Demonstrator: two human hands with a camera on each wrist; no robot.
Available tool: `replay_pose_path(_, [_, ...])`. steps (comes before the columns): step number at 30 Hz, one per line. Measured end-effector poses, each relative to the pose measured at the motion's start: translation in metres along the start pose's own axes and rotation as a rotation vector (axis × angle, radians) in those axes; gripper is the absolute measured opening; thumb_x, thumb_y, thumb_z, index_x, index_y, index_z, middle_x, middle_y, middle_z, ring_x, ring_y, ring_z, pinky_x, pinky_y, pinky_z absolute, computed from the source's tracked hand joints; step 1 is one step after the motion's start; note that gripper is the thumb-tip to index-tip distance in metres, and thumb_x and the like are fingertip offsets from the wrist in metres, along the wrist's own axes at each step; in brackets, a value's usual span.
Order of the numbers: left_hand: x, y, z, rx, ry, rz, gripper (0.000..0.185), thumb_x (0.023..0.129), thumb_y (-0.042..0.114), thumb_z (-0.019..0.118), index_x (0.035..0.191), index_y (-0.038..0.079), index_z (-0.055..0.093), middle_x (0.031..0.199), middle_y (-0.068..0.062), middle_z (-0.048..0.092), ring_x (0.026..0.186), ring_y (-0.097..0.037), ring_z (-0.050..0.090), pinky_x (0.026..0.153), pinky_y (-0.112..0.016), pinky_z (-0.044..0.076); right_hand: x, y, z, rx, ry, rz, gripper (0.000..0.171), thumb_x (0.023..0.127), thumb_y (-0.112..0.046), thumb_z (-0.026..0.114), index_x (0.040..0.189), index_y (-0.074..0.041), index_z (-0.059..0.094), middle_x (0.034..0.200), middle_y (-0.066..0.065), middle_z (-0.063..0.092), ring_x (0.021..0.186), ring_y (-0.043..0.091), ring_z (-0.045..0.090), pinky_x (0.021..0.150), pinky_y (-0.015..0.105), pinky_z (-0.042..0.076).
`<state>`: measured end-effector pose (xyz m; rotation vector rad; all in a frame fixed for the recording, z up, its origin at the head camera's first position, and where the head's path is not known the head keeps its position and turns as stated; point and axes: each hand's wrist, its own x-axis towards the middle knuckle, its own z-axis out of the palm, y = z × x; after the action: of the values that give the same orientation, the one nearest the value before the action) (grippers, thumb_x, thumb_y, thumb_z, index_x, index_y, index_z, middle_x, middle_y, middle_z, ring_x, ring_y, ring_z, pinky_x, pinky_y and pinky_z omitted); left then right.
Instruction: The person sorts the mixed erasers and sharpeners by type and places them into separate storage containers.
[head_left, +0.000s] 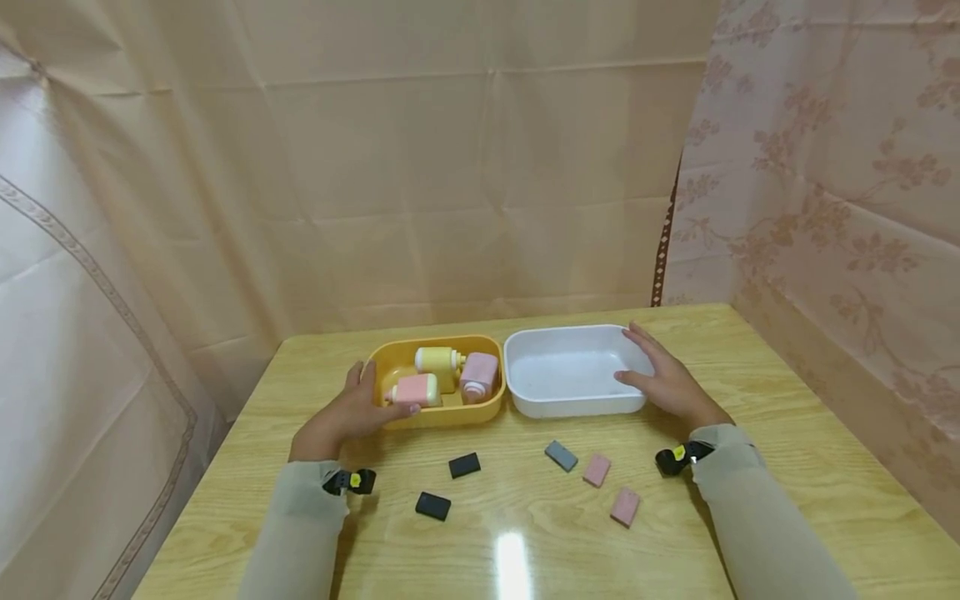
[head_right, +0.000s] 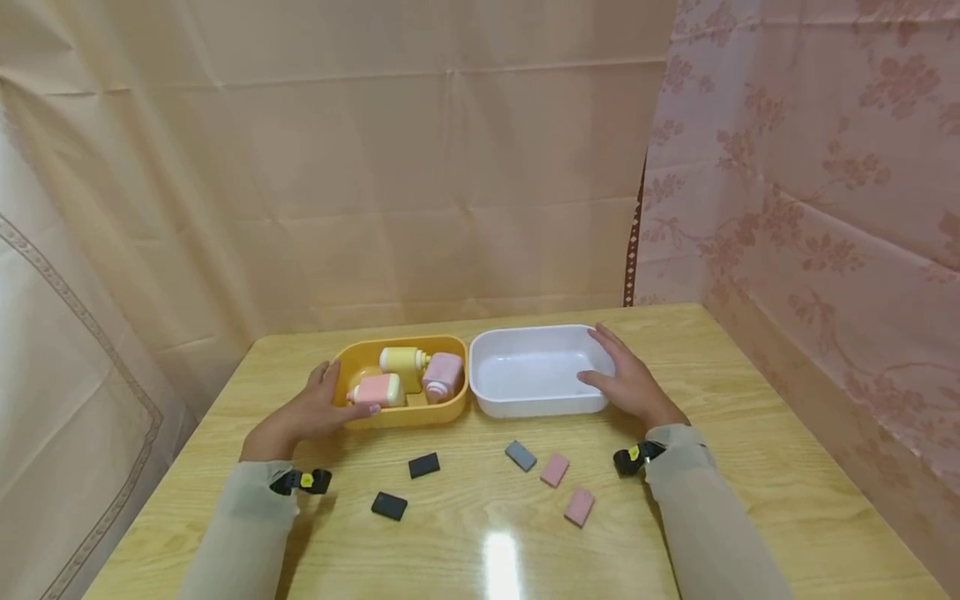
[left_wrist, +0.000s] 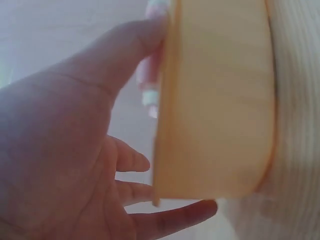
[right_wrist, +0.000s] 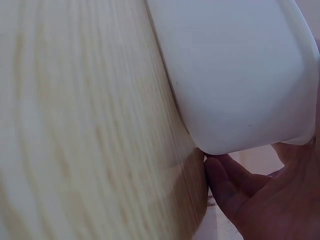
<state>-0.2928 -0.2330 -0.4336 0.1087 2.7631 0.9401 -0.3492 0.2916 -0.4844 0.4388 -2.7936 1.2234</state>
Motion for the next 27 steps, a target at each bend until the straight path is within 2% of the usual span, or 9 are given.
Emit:
replay_pose_path(5, [-0.009, 0.013, -0.003, 0.154, 0.075, 0.059, 0.127, 0.081, 0.074, 0.073, 0.167, 0.01, 0.004, 0.171, -0.026, -0.007, 0.147, -0.061, 0.027, 0.114, -0.074, 0.03, 0.0, -0.001, 0.0, -0.003, -0.001, 0.007, 0.082, 0.1, -0.034, 0.068, 0.166, -0.02, 0.022, 0.176, 0.006, 0.006, 0.16, 0.042, 0.007, 0.12, 0.075, 0.011])
replay_pose_path(8, [-0.014, 0.026, -0.005, 0.254, 0.158, 0.114, 0.115, 0.082, 0.065, 0.078, 0.164, 0.009, 0.019, 0.17, -0.029, 0.004, 0.144, -0.061, 0.032, 0.112, -0.076, 0.03, 0.001, -0.003, 0.001, 0.004, -0.002, 0.008, 0.08, 0.101, -0.033, 0.066, 0.166, -0.02, 0.022, 0.176, 0.005, 0.006, 0.16, 0.042, 0.007, 0.12, 0.074, 0.01])
replay_pose_path(11, [-0.019, 0.039, -0.002, 0.334, 0.234, 0.173, 0.105, 0.083, 0.055, 0.083, 0.16, 0.004, 0.031, 0.168, -0.029, 0.018, 0.145, -0.056, 0.034, 0.114, -0.073, 0.03, 0.002, -0.005, 0.001, -0.001, 0.001, 0.007, 0.079, 0.102, -0.033, 0.065, 0.166, -0.02, 0.022, 0.176, 0.005, 0.006, 0.16, 0.042, 0.007, 0.12, 0.074, 0.01])
replay_pose_path(14, [-0.024, 0.051, 0.006, 0.392, 0.303, 0.302, 0.096, 0.084, 0.045, 0.086, 0.156, 0.003, 0.038, 0.162, -0.023, 0.036, 0.144, -0.046, 0.041, 0.113, -0.067, 0.038, 0.002, -0.007, -0.001, -0.019, 0.003, -0.001, 0.079, 0.102, -0.032, 0.065, 0.167, -0.019, 0.021, 0.176, 0.006, 0.007, 0.16, 0.042, 0.007, 0.12, 0.074, 0.011])
replay_pose_path(18, [-0.034, 0.064, 0.02, 0.482, 0.366, 0.491, 0.076, 0.084, 0.035, 0.086, 0.147, 0.008, 0.052, 0.145, -0.011, 0.057, 0.128, -0.032, 0.057, 0.108, -0.052, 0.05, -0.001, -0.006, -0.005, -0.017, -0.016, -0.017, 0.08, 0.103, -0.031, 0.063, 0.167, -0.018, 0.018, 0.176, 0.007, 0.003, 0.16, 0.042, 0.004, 0.12, 0.075, 0.009])
replay_pose_path(20, [-0.04, 0.07, 0.026, 0.518, 0.365, 0.549, 0.063, 0.084, 0.034, 0.086, 0.137, 0.01, 0.062, 0.132, -0.007, 0.064, 0.113, -0.024, 0.063, 0.101, -0.042, 0.055, -0.001, -0.005, -0.006, -0.009, -0.036, -0.024, 0.08, 0.103, -0.03, 0.063, 0.167, -0.018, 0.016, 0.176, 0.006, 0.0, 0.16, 0.041, 0.0, 0.119, 0.075, 0.007])
replay_pose_path(23, [-0.048, 0.075, 0.039, 0.553, 0.329, 0.604, 0.044, 0.083, 0.033, 0.086, 0.12, 0.013, 0.072, 0.11, 0.001, 0.068, 0.09, -0.014, 0.061, 0.083, -0.032, 0.057, -0.001, -0.004, -0.006, 0.0, -0.062, -0.033, 0.082, 0.103, -0.03, 0.062, 0.168, -0.017, 0.014, 0.176, 0.005, -0.004, 0.16, 0.041, -0.003, 0.119, 0.076, 0.005])
replay_pose_path(25, [-0.052, 0.076, 0.047, 0.577, 0.288, 0.609, 0.038, 0.084, 0.036, 0.085, 0.113, 0.014, 0.075, 0.101, 0.003, 0.067, 0.081, -0.011, 0.058, 0.075, -0.03, 0.055, -0.001, -0.003, -0.005, 0.002, -0.071, -0.033, 0.082, 0.104, -0.03, 0.062, 0.168, -0.017, 0.013, 0.176, 0.003, -0.006, 0.16, 0.041, -0.004, 0.119, 0.076, 0.005])
replay_pose_path(27, [-0.055, 0.076, 0.055, 0.594, 0.239, 0.595, 0.035, 0.086, 0.039, 0.084, 0.109, 0.015, 0.076, 0.097, 0.005, 0.067, 0.079, -0.01, 0.058, 0.072, -0.03, 0.054, -0.001, -0.002, -0.004, 0.006, -0.077, -0.029, 0.082, 0.104, -0.03, 0.062, 0.168, -0.018, 0.012, 0.176, 0.002, -0.006, 0.16, 0.04, -0.004, 0.119, 0.076, 0.004])
